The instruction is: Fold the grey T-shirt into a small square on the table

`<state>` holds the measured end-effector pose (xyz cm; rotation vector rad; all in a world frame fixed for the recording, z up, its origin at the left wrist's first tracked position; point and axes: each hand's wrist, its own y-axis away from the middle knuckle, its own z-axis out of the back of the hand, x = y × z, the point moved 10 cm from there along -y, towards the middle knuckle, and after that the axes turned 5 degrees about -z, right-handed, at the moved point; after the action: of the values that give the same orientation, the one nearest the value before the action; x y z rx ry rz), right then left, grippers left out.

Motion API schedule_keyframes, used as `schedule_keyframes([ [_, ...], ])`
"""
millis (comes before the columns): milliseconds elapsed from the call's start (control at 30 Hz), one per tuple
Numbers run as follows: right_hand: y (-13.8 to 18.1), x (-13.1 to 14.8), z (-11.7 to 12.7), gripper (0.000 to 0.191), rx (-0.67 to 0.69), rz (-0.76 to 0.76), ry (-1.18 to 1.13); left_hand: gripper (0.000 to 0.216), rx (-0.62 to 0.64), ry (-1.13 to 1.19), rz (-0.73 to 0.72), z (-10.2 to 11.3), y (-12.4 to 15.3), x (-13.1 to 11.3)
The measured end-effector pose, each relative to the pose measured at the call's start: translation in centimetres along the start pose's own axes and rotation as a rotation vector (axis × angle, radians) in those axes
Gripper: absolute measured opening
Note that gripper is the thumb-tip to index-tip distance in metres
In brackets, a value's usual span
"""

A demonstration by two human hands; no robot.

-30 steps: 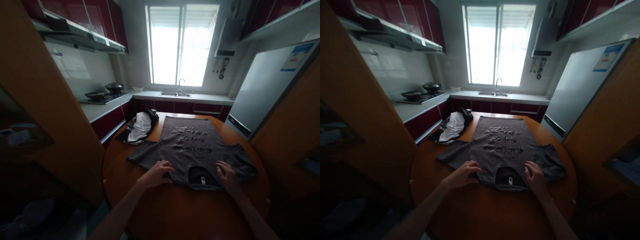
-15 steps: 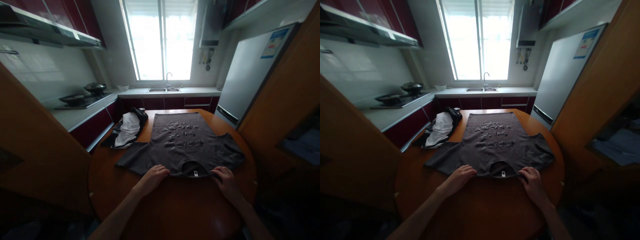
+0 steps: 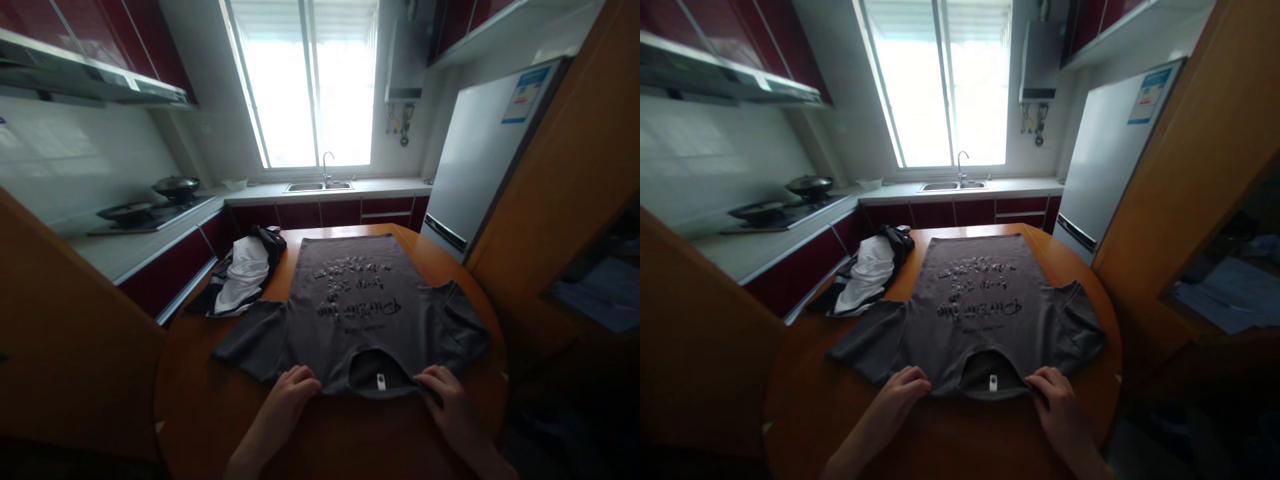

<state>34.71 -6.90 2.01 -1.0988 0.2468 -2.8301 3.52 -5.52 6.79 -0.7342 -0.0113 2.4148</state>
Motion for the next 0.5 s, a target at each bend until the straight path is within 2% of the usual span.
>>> schedule_keyframes([
  [67,0.4,1.1,-0.2,0.025,0.106,-0.007,-0.018,0.035,0.002,0.037,0.043,-0.1,0.9,0.5],
  [133,0.3,1.8,-0.4,0.021,0.225,-0.028,-0.049,0.032,0.057,0.095,0.076,-0.6,1.6,1.7],
  [200,-0.7,1.7,0.3,0.023,0.258,-0.063,-0.079,0.024,0.093,0.137,0.109,-0.6,1.8,3.1],
  [233,-1.6,1.3,1.1,0.027,0.215,-0.076,-0.074,0.02,0.08,0.142,0.123,-0.2,1.5,3.7],
  [300,-4.2,-0.4,3.6,0.035,0.002,-0.102,0.007,0.022,0.02,0.132,0.131,1.0,0.0,4.3],
  [367,-6.3,-3.1,6.3,0.039,-0.247,-0.183,0.177,0.027,-0.031,0.115,0.106,1.9,-2.4,3.9],
  [400,-7.1,-4.8,7.0,0.041,-0.306,-0.248,0.26,0.027,-0.032,0.113,0.082,2.0,-3.8,3.3],
  [433,-7.8,-6.6,7.3,0.042,-0.327,-0.322,0.328,0.027,-0.027,0.115,0.054,1.8,-5.1,2.7],
  [500,-8.9,-10.5,7.4,0.045,-0.274,-0.456,0.409,0.025,-0.004,0.132,-0.002,1.1,-7.4,1.3],
])
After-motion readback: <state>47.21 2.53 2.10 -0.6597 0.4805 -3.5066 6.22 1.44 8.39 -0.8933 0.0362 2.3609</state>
